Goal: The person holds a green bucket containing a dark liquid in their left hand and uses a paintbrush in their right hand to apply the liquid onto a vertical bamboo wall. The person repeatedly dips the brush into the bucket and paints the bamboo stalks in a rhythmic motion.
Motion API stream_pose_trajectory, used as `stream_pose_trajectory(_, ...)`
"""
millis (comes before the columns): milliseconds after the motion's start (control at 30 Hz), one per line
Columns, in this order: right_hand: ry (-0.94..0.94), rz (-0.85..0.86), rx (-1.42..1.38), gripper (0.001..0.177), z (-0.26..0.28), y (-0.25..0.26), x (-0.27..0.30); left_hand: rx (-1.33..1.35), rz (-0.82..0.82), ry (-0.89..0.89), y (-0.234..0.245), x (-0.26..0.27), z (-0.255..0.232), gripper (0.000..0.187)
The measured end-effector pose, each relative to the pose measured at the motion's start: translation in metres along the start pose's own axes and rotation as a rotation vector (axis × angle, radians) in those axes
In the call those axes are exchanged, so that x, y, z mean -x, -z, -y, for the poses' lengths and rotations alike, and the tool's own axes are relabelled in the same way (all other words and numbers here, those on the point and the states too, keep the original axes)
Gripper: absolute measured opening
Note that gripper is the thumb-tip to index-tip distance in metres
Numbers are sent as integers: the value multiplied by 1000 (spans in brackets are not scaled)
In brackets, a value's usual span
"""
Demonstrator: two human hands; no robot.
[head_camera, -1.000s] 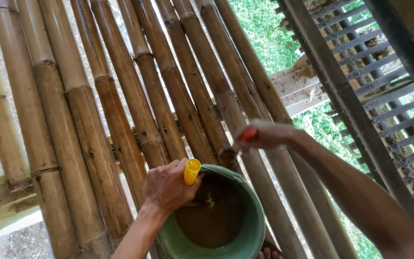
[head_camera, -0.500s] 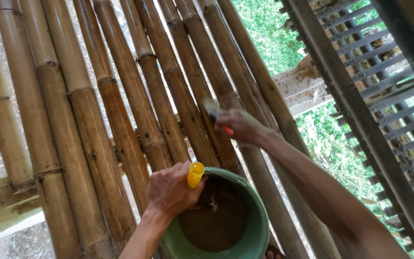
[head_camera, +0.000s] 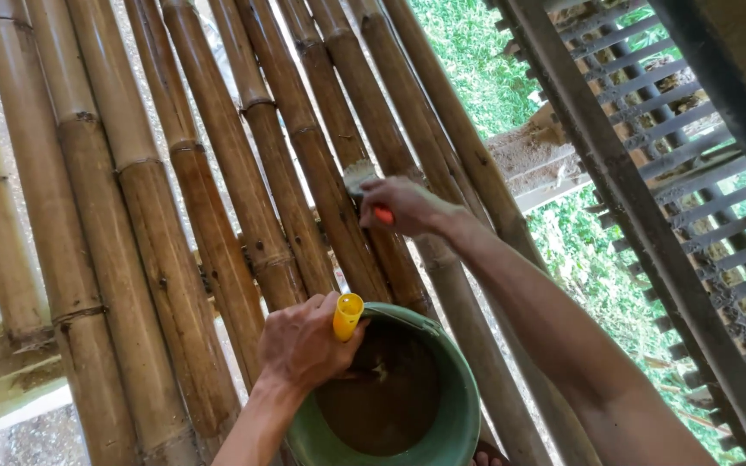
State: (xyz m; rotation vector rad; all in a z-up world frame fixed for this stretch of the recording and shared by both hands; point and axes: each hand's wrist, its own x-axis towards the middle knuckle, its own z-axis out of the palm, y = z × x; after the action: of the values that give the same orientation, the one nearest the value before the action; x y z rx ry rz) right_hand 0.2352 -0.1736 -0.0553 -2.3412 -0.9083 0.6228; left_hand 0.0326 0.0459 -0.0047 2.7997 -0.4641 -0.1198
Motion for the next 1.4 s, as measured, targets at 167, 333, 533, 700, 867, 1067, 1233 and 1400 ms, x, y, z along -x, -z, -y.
stream_pose_trajectory(167, 126, 14, -44, 40, 40, -29, 74, 5, -55, 2, 12, -2, -6, 49)
stream_pose_trajectory(333, -12, 84, -190, 38, 53, -39, 132, 2, -36, 7, 10, -1, -6, 49)
stream_pose_trajectory(533, 271, -275, -397, 33, 12, 20, 63, 5, -12, -17, 9, -2, -5, 50)
stream_pose_trajectory(700, 294, -484, -418, 25, -12, 47, -51, 71, -18, -5, 9, -1, -7, 50)
stream_pose_trajectory(867, 175, -461, -304, 18, -52, 18, -100, 102, -30, 4, 5, 0, -2, 48)
stream_pose_trajectory(1067, 296, -310, -302, 19, -21, -18, 4, 106, -29, 4, 4, 0, -6, 43)
stream_pose_trajectory(1233, -172, -200, -405, 29, -4, -8, 80, 110, 23, -7, 11, -3, -9, 40)
stream_pose_trajectory(1400, -4, -498, -493, 30, 3, 1, 50, 39, 10, -12, 5, -2, -5, 47)
